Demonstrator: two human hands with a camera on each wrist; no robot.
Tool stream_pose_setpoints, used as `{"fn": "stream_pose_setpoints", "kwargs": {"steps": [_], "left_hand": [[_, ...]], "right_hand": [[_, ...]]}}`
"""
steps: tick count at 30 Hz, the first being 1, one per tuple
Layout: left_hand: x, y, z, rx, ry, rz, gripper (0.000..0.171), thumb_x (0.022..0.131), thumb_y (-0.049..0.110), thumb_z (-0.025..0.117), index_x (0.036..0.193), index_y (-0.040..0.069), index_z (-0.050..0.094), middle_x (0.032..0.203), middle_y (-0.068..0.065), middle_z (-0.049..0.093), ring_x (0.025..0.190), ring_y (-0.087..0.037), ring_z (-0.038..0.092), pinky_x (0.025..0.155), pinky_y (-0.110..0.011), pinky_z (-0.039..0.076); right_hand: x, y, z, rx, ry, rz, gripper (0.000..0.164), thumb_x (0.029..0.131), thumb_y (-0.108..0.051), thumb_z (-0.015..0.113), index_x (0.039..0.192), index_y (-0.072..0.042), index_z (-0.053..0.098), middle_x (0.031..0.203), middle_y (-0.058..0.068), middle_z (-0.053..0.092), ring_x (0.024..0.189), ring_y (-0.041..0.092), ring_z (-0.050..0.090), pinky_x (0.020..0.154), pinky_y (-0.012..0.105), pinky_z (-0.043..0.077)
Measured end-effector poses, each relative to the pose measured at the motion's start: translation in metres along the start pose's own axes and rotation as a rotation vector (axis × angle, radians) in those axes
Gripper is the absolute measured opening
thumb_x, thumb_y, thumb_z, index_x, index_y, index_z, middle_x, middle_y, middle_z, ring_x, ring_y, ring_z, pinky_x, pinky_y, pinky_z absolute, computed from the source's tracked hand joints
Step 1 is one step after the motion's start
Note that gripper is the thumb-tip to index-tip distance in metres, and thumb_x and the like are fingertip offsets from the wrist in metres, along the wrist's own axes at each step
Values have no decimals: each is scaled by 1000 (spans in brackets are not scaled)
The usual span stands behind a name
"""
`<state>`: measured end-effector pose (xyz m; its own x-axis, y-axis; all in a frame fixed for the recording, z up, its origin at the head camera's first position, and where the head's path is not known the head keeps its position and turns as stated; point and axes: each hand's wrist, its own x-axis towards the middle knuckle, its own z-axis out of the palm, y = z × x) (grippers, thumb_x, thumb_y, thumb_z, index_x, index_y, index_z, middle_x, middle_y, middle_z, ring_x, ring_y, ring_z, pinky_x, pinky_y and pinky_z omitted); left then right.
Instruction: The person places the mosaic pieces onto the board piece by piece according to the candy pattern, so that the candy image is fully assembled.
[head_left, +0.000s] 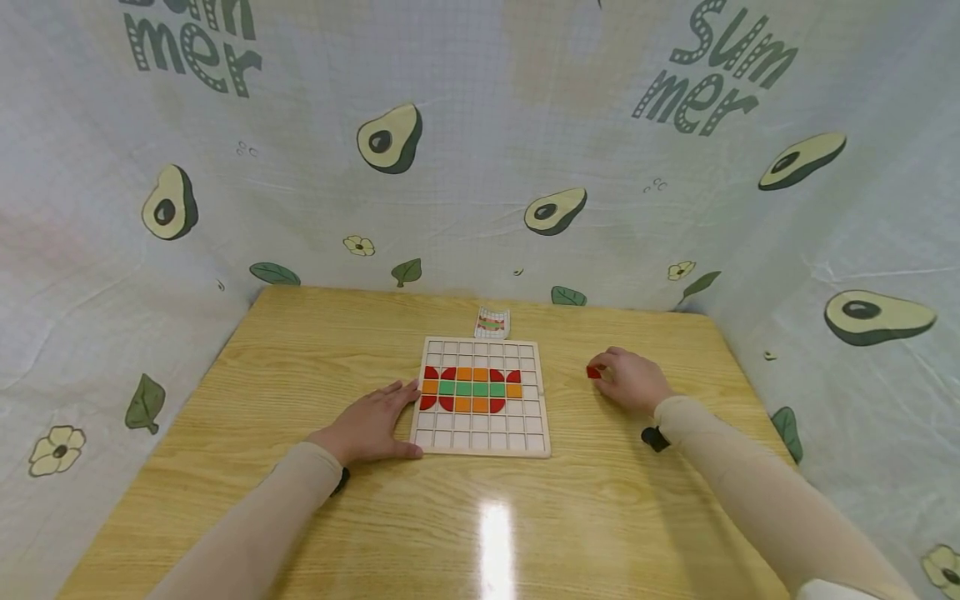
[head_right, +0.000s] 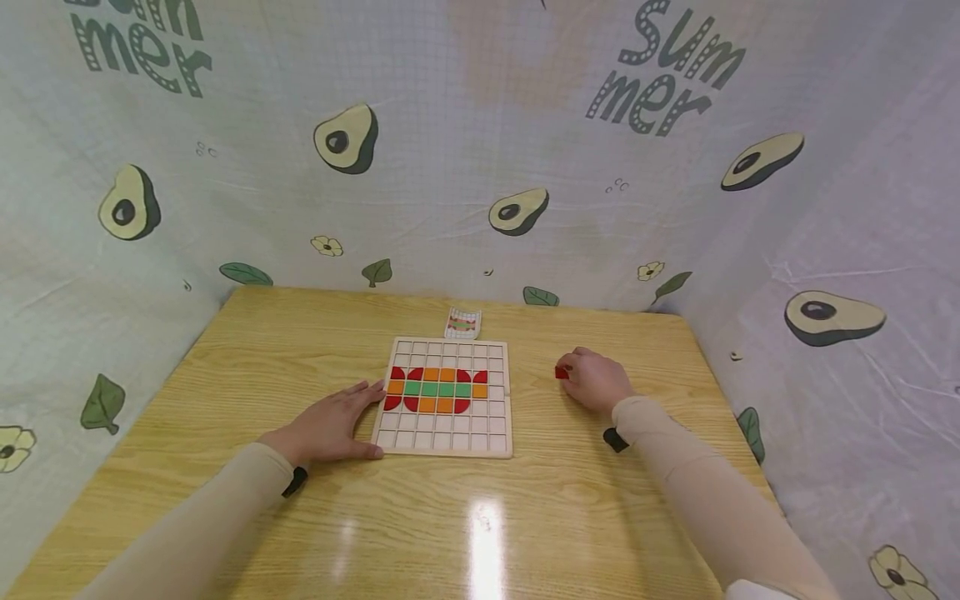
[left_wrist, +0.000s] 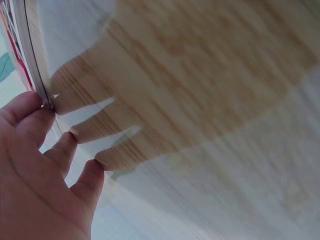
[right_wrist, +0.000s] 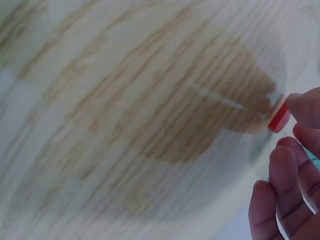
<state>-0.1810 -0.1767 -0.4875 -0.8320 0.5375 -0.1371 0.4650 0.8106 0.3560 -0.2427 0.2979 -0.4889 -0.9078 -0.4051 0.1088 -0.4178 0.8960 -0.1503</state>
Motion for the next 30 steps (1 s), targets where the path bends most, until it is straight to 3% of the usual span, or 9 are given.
{"fn": "stream_pose_setpoints", "kwargs": {"steps": [8,15,24,30], "left_hand": [[1,0,0,-3,3,0,101,78,65,74,152,5,40,161,-9,30,145,-35,28,112,-56,30],[0,-2,3,-7,25,22,100,78,64,74,152,4,41,160,-10,31,145,-36,29,111,-57,30],[1,-2,3,-5,6,-4,101,78,64,74,153,7,39,161,-7,30,146,-34,27,112,-56,29],[1,-2,3,-2,11,0,101,77,65,74,153,7,40,161,-7,30,146,-34,27,112,-56,29]], "right_hand": [[2,-6,5,-45,2,41,28,89,-30,76,110,-12,73,98,3,65,75,18,63,66,44,56],[3,-12,5,-34,6,32,19,88,-21,76,105,-14,73,95,1,65,74,17,62,65,42,55],[2,-14,-1,-3,-33,-12,25,86,-8,71,110,-14,74,98,2,66,77,17,63,67,40,55],[1,-16,-3,29,-42,14,19,89,-22,74,107,-16,74,95,-2,64,73,12,59,65,39,53]]}}
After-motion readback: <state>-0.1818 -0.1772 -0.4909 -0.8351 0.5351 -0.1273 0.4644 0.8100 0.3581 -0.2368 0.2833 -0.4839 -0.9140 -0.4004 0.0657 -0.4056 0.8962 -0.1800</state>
